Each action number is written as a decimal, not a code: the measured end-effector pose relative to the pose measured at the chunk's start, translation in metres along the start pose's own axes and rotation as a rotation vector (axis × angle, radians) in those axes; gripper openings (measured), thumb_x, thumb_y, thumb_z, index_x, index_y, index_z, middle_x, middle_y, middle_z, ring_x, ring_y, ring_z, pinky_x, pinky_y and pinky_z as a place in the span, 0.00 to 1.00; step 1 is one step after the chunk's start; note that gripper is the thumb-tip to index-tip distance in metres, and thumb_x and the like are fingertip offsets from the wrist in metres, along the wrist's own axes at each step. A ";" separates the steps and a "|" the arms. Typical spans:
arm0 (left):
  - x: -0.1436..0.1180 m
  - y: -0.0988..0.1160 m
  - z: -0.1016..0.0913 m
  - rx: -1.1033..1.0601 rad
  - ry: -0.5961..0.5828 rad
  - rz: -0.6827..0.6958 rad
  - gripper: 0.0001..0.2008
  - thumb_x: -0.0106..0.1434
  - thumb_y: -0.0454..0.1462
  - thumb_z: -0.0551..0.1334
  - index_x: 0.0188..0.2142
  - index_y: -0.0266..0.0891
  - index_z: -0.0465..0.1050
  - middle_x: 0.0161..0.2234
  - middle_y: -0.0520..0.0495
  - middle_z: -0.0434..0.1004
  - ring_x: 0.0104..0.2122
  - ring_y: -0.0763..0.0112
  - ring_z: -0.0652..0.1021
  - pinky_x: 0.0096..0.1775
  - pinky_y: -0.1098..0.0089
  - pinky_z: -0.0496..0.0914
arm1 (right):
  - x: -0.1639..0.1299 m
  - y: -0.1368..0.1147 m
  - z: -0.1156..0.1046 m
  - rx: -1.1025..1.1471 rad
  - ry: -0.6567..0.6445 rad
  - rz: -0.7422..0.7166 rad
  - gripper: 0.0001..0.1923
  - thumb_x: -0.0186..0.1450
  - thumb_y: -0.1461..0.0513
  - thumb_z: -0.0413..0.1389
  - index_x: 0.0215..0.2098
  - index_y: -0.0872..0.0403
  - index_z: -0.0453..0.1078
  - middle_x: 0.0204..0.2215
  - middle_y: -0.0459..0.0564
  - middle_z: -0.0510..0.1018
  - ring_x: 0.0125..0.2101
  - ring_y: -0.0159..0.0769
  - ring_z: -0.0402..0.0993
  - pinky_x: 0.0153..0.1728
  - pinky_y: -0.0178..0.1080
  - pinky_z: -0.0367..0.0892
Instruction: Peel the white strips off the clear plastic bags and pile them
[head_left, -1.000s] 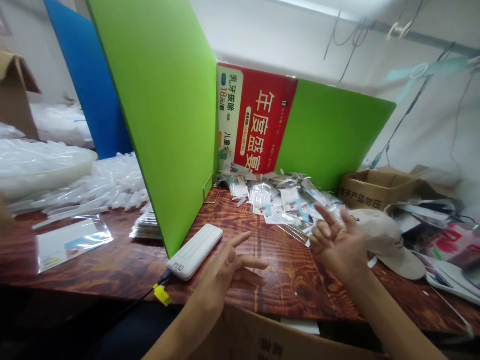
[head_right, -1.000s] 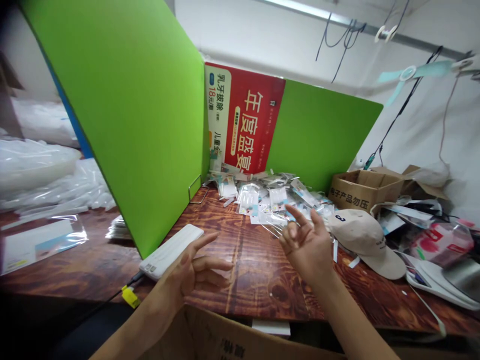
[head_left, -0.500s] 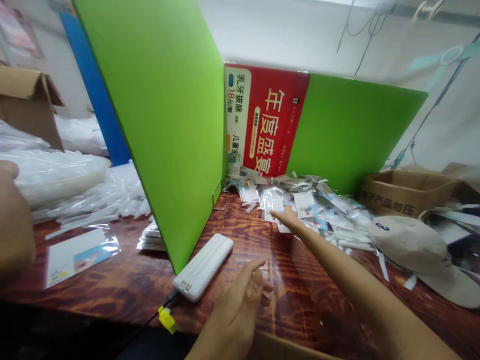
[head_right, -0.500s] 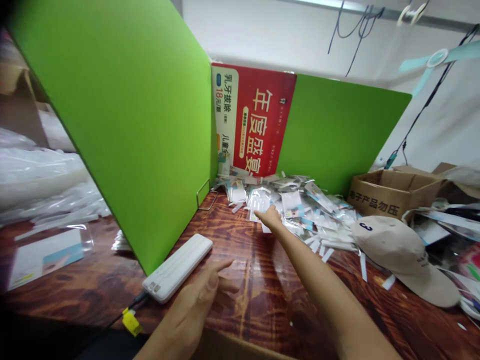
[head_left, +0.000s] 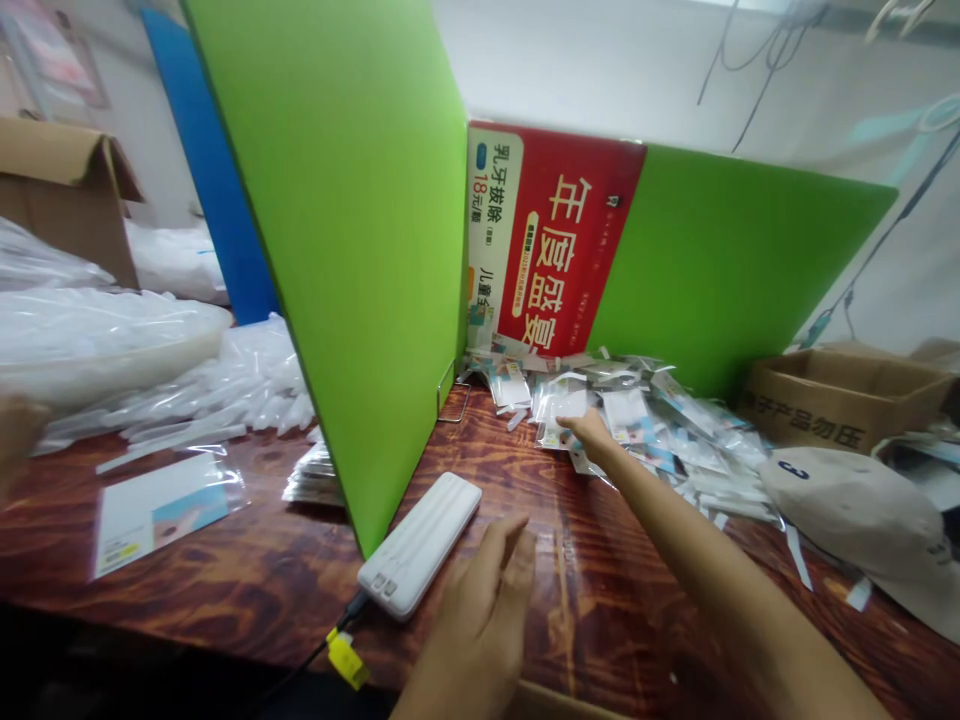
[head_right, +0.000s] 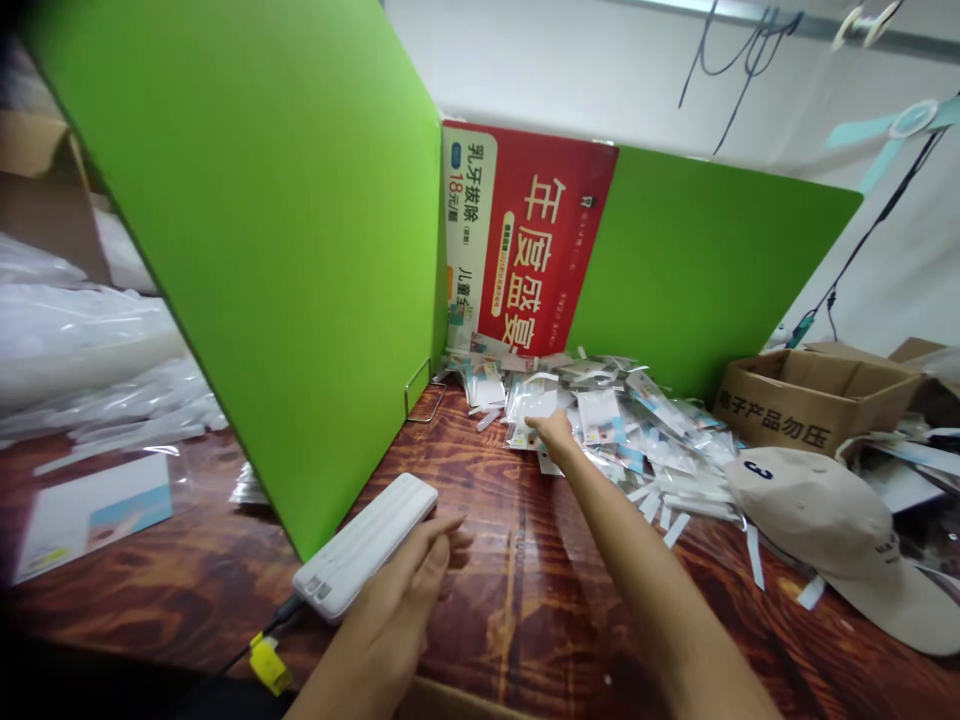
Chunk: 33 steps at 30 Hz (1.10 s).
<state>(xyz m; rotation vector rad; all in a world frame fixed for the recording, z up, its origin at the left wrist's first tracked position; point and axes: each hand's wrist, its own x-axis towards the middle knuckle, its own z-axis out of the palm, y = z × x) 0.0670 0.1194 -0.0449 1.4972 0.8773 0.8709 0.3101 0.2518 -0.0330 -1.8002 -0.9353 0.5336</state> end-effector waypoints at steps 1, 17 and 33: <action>0.002 -0.002 0.000 -0.015 0.019 -0.007 0.29 0.66 0.57 0.51 0.55 0.40 0.67 0.56 0.35 0.71 0.57 0.48 0.68 0.58 0.52 0.58 | -0.010 -0.004 -0.002 -0.001 -0.022 -0.017 0.15 0.70 0.58 0.56 0.51 0.57 0.68 0.46 0.52 0.73 0.40 0.38 0.74 0.40 0.44 0.74; -0.023 0.020 0.009 -0.274 -0.151 0.209 0.23 0.64 0.46 0.62 0.54 0.35 0.67 0.52 0.39 0.76 0.54 0.52 0.73 0.56 0.58 0.67 | -0.252 -0.002 -0.071 -0.486 -0.431 -1.076 0.31 0.64 0.71 0.48 0.66 0.59 0.52 0.63 0.61 0.60 0.65 0.45 0.53 0.60 0.46 0.62; -0.011 -0.004 -0.004 0.760 0.004 0.884 0.42 0.46 0.20 0.49 0.63 0.32 0.56 0.64 0.33 0.62 0.65 0.58 0.59 0.61 0.48 0.61 | -0.243 -0.032 -0.112 -0.661 -0.313 -1.365 0.19 0.69 0.66 0.47 0.57 0.55 0.64 0.57 0.53 0.72 0.59 0.41 0.63 0.58 0.45 0.62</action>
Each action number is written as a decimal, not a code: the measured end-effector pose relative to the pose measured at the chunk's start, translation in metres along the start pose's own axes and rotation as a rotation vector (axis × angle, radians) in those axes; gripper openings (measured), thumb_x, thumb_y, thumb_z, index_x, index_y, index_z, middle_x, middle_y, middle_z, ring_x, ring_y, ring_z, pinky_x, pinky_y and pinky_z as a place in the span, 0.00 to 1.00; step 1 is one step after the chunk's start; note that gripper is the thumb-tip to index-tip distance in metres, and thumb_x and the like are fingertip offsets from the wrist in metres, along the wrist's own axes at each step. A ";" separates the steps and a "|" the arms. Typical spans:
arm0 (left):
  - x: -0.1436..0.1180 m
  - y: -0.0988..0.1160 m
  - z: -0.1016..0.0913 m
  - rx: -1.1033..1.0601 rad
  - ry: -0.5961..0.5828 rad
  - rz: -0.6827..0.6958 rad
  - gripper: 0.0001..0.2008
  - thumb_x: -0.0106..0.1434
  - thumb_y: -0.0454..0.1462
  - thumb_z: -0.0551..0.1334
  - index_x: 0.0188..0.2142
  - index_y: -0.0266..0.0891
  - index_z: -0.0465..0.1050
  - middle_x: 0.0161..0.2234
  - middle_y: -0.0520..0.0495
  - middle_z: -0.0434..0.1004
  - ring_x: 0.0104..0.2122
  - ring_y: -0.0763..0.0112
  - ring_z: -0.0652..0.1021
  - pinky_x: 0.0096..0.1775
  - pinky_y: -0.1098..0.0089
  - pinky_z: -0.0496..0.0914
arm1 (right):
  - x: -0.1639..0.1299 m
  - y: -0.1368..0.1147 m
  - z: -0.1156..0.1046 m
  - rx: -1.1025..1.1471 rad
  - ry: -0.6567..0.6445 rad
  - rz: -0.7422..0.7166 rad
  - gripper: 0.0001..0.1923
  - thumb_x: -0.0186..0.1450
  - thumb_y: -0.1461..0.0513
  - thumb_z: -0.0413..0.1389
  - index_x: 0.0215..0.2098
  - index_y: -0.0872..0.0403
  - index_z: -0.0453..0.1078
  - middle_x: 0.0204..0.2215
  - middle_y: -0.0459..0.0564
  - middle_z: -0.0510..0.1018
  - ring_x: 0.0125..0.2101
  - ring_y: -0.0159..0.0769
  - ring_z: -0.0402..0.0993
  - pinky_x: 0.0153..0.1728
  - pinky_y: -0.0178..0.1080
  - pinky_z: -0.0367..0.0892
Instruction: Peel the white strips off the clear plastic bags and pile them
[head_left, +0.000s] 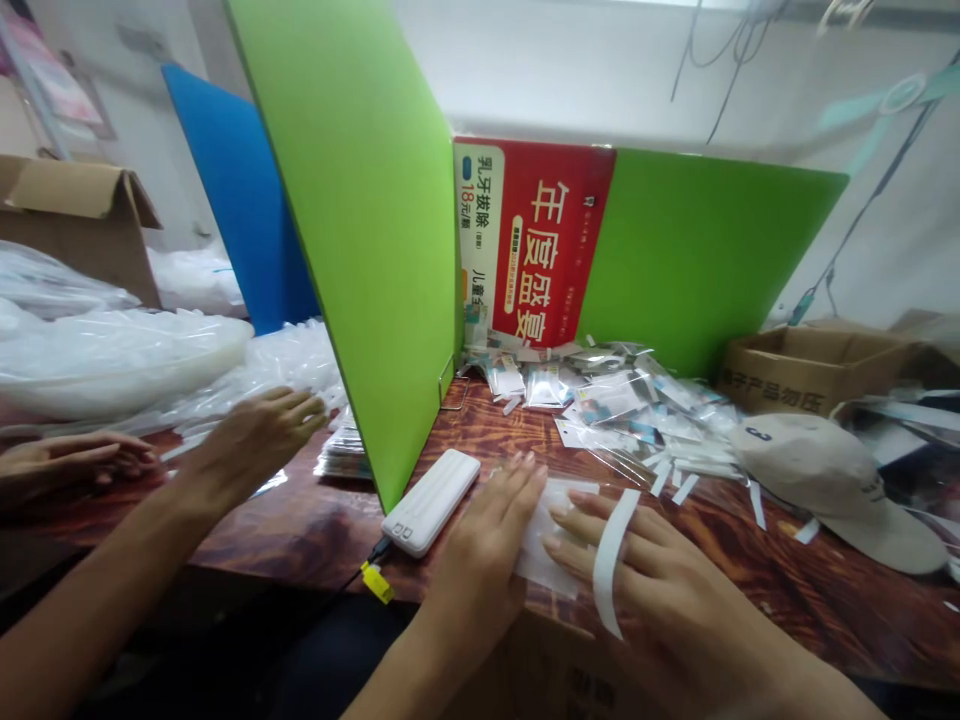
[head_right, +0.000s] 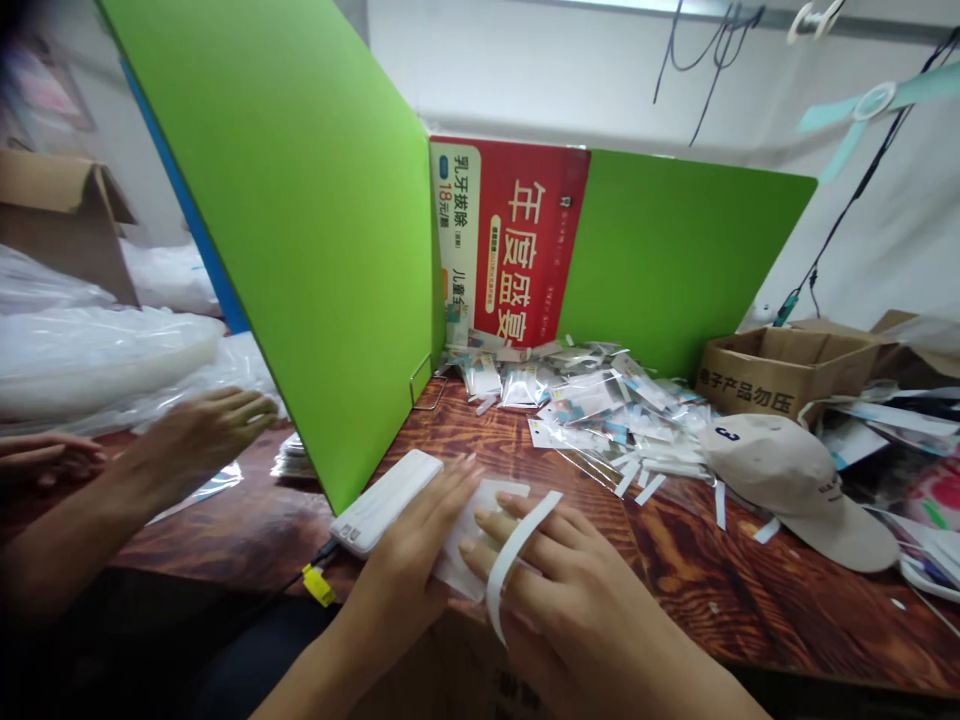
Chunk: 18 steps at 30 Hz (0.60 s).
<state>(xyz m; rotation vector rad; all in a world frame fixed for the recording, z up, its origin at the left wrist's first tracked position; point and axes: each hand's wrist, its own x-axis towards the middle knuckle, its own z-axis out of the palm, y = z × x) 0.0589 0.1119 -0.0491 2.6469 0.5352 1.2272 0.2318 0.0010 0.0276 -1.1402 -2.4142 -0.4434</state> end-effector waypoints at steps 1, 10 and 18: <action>0.000 0.000 -0.001 0.037 -0.003 0.004 0.42 0.45 0.20 0.49 0.63 0.31 0.55 0.63 0.32 0.62 0.65 0.57 0.59 0.61 0.47 0.62 | 0.000 0.001 0.002 -0.001 -0.017 -0.004 0.20 0.69 0.67 0.47 0.58 0.55 0.64 0.57 0.54 0.71 0.60 0.40 0.63 0.59 0.45 0.62; 0.000 -0.002 0.000 0.199 -0.033 0.142 0.35 0.51 0.23 0.50 0.62 0.26 0.56 0.59 0.26 0.66 0.62 0.47 0.64 0.56 0.45 0.67 | 0.007 0.007 0.025 0.150 -0.089 0.037 0.23 0.66 0.67 0.49 0.60 0.59 0.62 0.56 0.58 0.72 0.59 0.42 0.65 0.59 0.44 0.63; -0.004 0.014 -0.003 -0.497 -0.133 -0.091 0.33 0.62 0.28 0.53 0.66 0.39 0.51 0.63 0.36 0.64 0.61 0.55 0.68 0.59 0.53 0.65 | 0.007 -0.002 0.011 0.029 0.236 0.019 0.10 0.71 0.66 0.47 0.47 0.57 0.68 0.37 0.52 0.80 0.40 0.39 0.76 0.53 0.44 0.64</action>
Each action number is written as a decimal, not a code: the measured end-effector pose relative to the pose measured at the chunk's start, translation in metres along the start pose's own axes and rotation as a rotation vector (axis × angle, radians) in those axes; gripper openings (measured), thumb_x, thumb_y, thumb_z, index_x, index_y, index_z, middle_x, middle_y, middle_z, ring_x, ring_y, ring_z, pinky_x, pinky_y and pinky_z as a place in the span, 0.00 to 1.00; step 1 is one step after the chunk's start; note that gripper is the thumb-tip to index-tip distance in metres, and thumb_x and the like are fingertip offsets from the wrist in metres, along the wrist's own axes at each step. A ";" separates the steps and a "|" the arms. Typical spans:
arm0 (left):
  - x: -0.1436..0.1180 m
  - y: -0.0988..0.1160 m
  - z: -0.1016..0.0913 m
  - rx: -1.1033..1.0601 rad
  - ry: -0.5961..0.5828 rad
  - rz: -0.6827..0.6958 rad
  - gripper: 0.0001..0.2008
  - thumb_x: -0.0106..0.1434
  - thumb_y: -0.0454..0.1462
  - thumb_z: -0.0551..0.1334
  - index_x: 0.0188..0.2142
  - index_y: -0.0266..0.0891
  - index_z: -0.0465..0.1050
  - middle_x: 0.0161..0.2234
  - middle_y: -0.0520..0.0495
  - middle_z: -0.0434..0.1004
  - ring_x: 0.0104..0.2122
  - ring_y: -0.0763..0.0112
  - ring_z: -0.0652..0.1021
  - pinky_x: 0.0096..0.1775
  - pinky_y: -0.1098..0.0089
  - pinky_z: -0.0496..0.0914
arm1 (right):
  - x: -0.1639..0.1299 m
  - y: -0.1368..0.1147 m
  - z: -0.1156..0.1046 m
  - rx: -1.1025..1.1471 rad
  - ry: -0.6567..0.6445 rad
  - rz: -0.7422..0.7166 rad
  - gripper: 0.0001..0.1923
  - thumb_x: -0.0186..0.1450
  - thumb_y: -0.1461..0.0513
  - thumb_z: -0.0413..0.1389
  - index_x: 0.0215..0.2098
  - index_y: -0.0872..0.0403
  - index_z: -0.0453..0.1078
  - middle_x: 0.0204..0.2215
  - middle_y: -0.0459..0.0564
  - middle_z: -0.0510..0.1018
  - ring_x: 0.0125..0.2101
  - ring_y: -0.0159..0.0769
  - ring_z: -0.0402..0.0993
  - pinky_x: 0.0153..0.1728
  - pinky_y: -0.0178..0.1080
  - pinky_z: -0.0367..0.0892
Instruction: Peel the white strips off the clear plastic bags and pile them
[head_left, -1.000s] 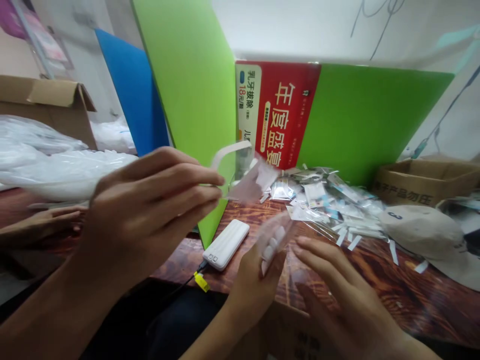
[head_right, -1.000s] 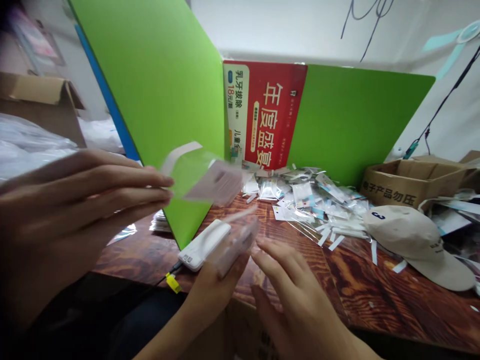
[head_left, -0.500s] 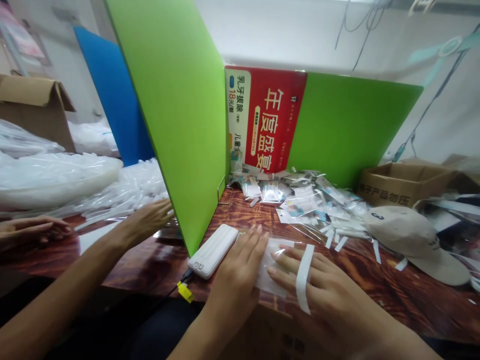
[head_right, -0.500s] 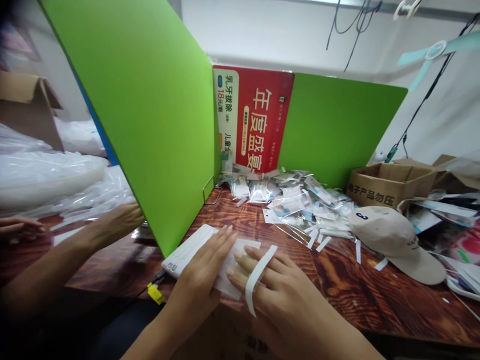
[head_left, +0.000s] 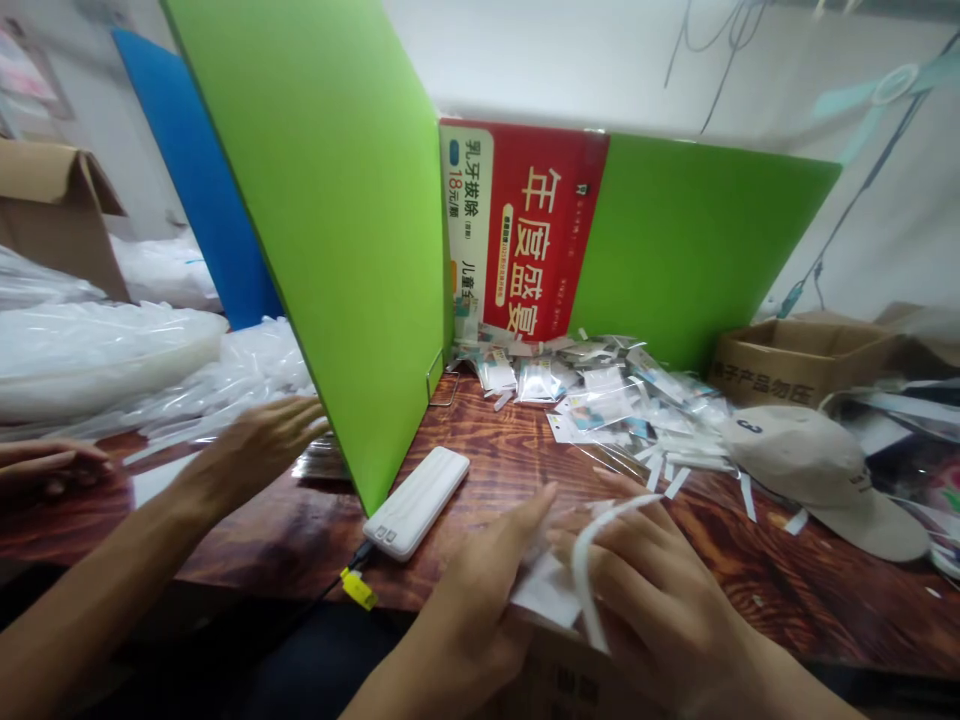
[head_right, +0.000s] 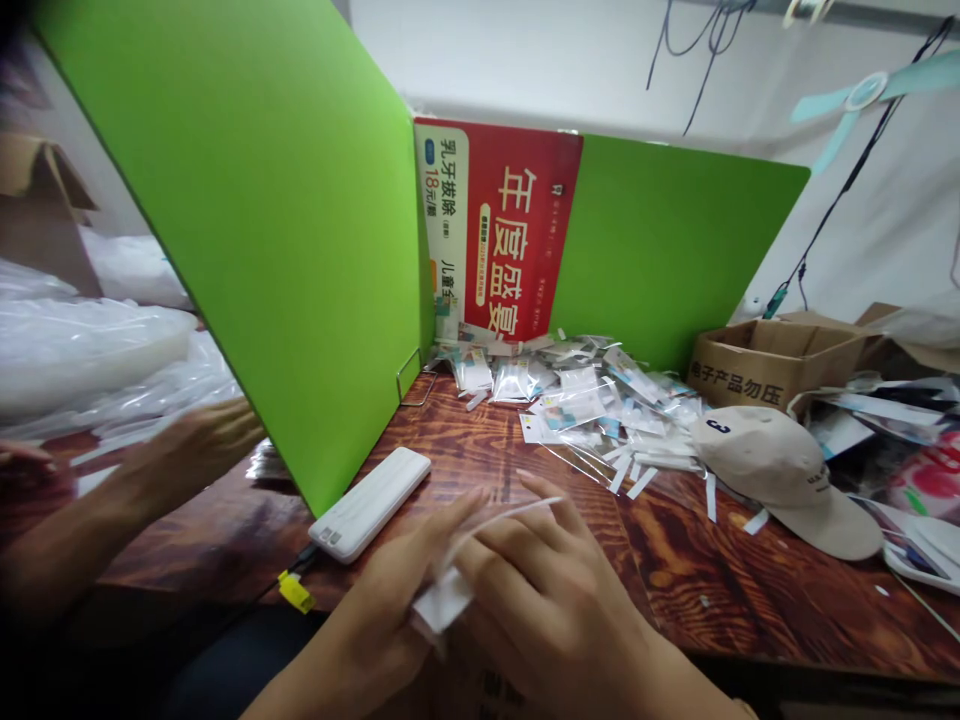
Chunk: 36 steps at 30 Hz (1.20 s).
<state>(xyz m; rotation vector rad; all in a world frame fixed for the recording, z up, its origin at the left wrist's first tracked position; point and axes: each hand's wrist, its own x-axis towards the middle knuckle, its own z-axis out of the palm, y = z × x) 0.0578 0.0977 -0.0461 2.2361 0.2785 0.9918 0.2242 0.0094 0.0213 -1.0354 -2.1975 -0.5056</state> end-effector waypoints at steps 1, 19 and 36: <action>0.001 0.008 -0.003 -0.145 -0.053 -0.060 0.29 0.65 0.30 0.55 0.66 0.41 0.54 0.61 0.39 0.66 0.59 0.55 0.70 0.58 0.55 0.66 | 0.001 -0.004 -0.004 0.005 0.045 -0.004 0.09 0.71 0.67 0.48 0.46 0.57 0.68 0.34 0.52 0.80 0.37 0.38 0.75 0.50 0.43 0.65; 0.001 0.015 0.005 -0.318 -0.051 -0.314 0.24 0.67 0.39 0.55 0.61 0.40 0.63 0.32 0.48 0.79 0.34 0.63 0.78 0.40 0.66 0.74 | -0.002 -0.004 0.008 -0.181 -0.011 0.256 0.09 0.70 0.67 0.51 0.45 0.54 0.71 0.36 0.51 0.77 0.38 0.41 0.70 0.42 0.44 0.62; 0.007 0.018 0.001 -0.618 -0.050 -0.482 0.23 0.68 0.42 0.54 0.60 0.37 0.60 0.38 0.43 0.79 0.37 0.63 0.79 0.38 0.65 0.73 | -0.012 0.029 -0.028 0.258 0.707 0.964 0.08 0.69 0.57 0.51 0.36 0.52 0.68 0.23 0.43 0.68 0.23 0.34 0.65 0.24 0.35 0.63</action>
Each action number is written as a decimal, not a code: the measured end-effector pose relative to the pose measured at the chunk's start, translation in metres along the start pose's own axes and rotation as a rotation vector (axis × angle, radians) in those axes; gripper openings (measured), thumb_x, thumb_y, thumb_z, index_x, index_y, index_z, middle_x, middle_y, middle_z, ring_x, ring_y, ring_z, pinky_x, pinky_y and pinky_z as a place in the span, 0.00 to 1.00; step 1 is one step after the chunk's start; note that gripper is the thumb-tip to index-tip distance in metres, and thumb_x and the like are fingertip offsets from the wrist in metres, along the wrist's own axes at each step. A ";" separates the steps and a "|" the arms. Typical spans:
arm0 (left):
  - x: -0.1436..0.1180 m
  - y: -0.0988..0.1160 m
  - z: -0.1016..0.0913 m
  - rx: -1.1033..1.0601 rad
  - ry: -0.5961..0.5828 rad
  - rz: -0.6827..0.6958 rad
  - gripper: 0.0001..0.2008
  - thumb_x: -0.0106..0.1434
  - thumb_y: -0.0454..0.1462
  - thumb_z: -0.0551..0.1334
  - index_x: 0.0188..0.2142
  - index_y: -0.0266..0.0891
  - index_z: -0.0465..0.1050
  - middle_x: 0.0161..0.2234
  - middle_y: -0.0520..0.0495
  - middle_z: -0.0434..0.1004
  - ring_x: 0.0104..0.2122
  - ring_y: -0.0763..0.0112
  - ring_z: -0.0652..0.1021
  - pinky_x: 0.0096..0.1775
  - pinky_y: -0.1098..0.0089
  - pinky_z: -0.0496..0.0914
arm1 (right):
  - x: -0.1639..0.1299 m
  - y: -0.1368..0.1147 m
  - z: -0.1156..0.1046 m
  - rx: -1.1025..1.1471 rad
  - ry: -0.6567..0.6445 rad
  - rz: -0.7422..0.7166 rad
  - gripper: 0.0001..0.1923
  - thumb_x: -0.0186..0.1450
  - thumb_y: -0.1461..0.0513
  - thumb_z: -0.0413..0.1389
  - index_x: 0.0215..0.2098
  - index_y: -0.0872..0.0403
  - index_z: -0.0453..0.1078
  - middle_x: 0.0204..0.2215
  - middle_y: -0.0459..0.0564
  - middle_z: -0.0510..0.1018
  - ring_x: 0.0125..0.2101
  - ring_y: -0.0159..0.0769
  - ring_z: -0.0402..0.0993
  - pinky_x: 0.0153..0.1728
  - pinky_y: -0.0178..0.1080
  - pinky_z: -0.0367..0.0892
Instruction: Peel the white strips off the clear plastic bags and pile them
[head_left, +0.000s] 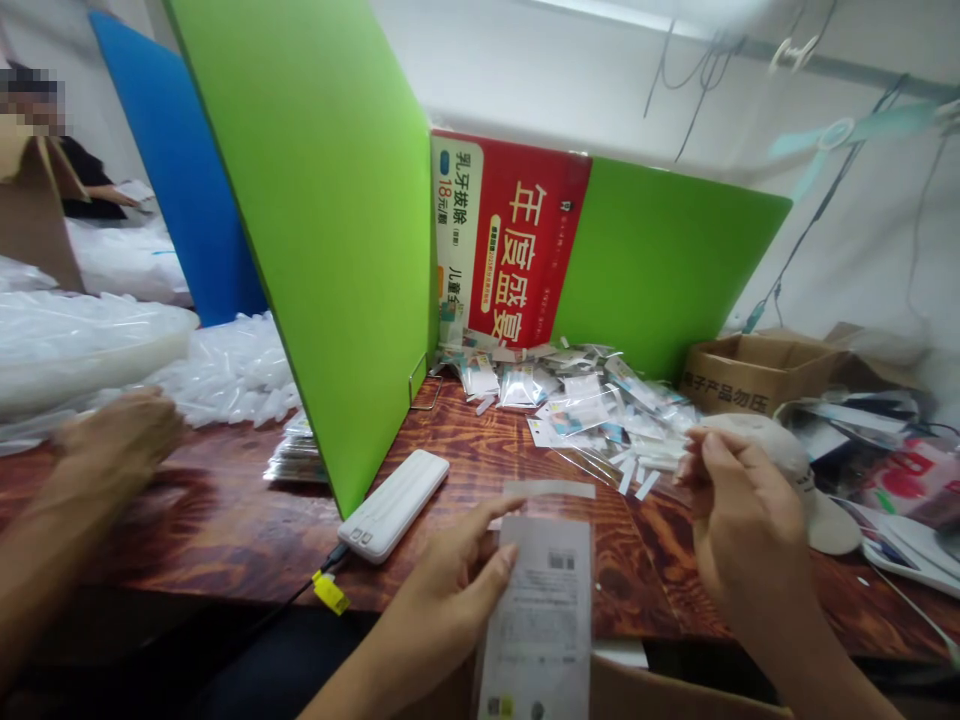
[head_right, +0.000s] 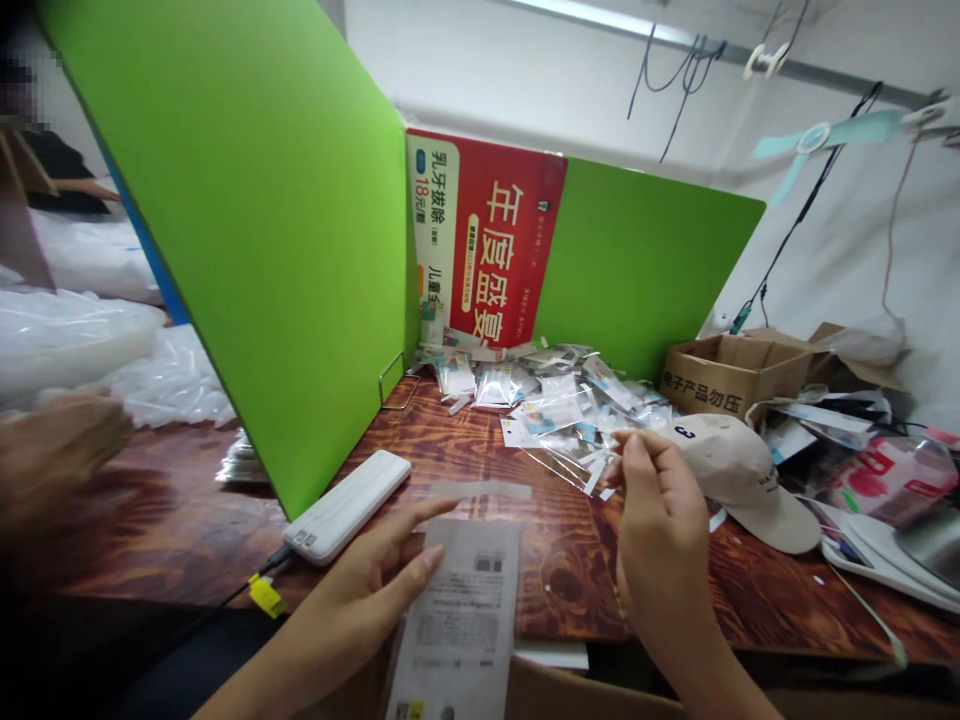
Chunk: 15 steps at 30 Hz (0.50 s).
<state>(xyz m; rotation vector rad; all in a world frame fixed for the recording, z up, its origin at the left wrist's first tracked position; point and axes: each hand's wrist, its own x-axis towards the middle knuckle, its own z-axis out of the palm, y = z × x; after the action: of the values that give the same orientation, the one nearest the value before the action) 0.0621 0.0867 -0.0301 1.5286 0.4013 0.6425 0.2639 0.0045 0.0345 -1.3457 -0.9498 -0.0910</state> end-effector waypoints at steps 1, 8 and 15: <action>0.001 0.000 0.000 -0.022 0.009 -0.028 0.25 0.67 0.43 0.55 0.61 0.36 0.59 0.37 0.43 0.79 0.36 0.62 0.79 0.36 0.66 0.73 | -0.003 -0.003 -0.002 -0.041 -0.051 -0.081 0.07 0.69 0.58 0.52 0.38 0.52 0.70 0.25 0.44 0.70 0.25 0.34 0.67 0.25 0.35 0.65; -0.001 -0.008 0.005 0.264 0.030 0.122 0.22 0.67 0.39 0.54 0.60 0.41 0.63 0.37 0.47 0.78 0.36 0.65 0.77 0.40 0.68 0.72 | -0.037 -0.003 0.027 -0.406 -0.569 -0.747 0.08 0.69 0.66 0.52 0.42 0.56 0.73 0.36 0.53 0.77 0.36 0.41 0.71 0.40 0.44 0.69; -0.007 -0.015 0.004 0.599 0.035 0.167 0.23 0.66 0.36 0.52 0.60 0.38 0.63 0.32 0.49 0.78 0.32 0.65 0.75 0.39 0.67 0.70 | -0.037 0.005 0.033 -0.541 -0.682 -0.823 0.13 0.69 0.70 0.46 0.35 0.57 0.71 0.32 0.53 0.75 0.32 0.41 0.68 0.34 0.42 0.66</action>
<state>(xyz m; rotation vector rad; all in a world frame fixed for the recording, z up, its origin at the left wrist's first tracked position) 0.0612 0.0807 -0.0455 2.1387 0.5265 0.7174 0.2257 0.0167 0.0053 -1.4021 -2.1404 -0.5744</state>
